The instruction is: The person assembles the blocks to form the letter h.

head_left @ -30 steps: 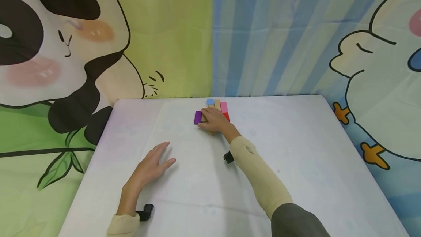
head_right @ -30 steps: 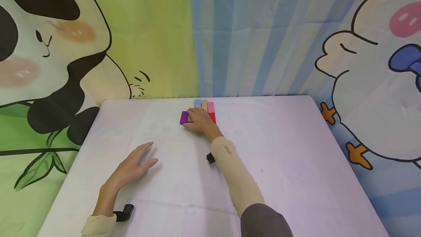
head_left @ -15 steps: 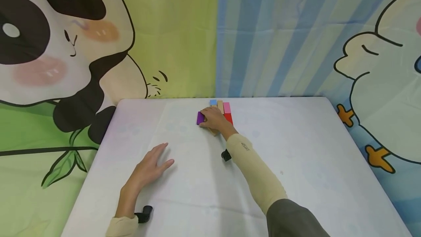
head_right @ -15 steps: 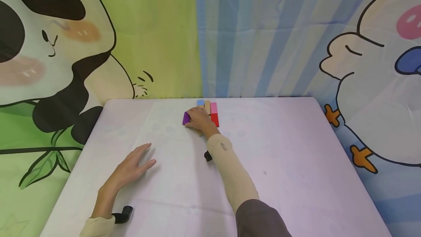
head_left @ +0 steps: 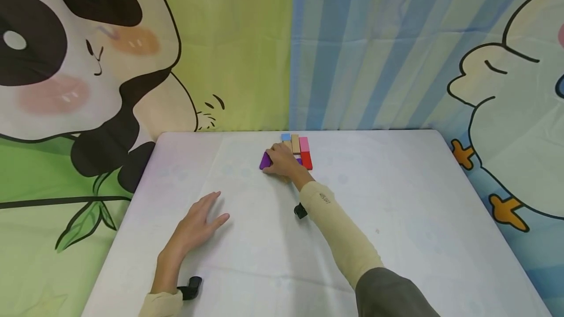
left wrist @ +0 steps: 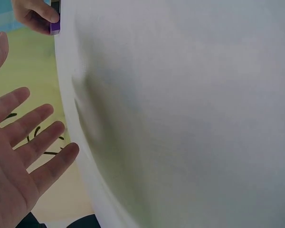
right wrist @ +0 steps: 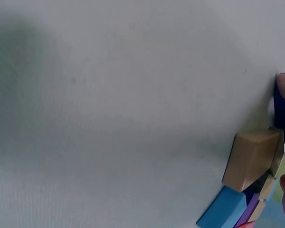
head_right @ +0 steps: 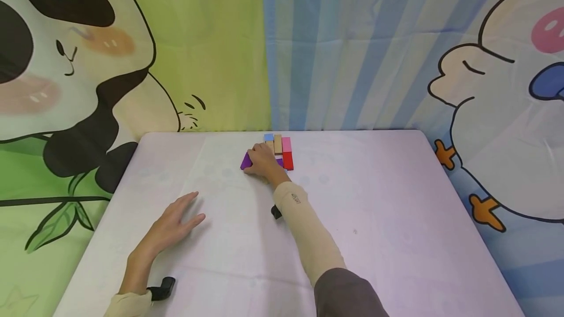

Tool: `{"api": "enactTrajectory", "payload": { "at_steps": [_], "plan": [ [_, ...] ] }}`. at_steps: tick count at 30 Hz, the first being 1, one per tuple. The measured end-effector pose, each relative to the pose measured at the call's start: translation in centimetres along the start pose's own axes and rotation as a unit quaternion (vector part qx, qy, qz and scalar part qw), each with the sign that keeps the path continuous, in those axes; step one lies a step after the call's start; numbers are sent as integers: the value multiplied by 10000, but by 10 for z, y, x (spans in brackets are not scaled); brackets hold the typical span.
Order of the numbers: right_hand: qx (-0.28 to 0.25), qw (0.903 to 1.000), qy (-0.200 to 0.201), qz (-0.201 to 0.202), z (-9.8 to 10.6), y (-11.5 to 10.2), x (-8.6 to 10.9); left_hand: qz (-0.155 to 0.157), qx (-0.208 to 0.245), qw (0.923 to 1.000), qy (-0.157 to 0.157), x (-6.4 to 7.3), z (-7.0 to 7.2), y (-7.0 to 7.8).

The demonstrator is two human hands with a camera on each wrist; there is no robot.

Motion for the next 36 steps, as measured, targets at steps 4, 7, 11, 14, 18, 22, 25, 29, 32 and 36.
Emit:
{"api": "enactTrajectory", "payload": {
  "at_steps": [4,7,11,14,18,22,25,29,32,36],
  "plan": [
    [-388,9992,85,78,1,-9,2,44,-46,10000,14,2,1,-2],
    [-840,9964,83,73,3,-16,1,53,-106,9999,18,4,2,-4],
    [-1190,9928,75,131,5,-26,1,75,-135,9999,21,7,2,-7],
    [-1282,9914,18,271,5,-36,4,114,-134,9998,24,8,2,-9],
    [-1412,9887,-136,492,-1,-50,17,180,-176,9997,1,10,4,-11],
    [-1592,9833,-174,861,-6,-65,33,290,-241,9993,-28,12,6,-14],
    [-1690,9793,-127,1108,-8,-74,41,328,-256,9991,-18,13,7,-17],
    [-1750,9773,-138,1183,-13,-80,48,327,-217,9992,-25,15,7,-19],
    [-1697,9777,-215,1218,-20,-85,53,326,-181,9993,-39,16,5,-20],
    [-1525,9783,-375,1351,-31,-97,62,313,-196,9993,-34,17,6,-21]
  ]
}}
Point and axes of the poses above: each hand's wrist, its own x-axis away from the middle knuckle, its own z-axis out of the back of the hand, y = z × x, the point moved 9 cm from there along -x, towards the middle knuckle, and after that the axes turned 3 degrees about -z, right-handed, at the moved point
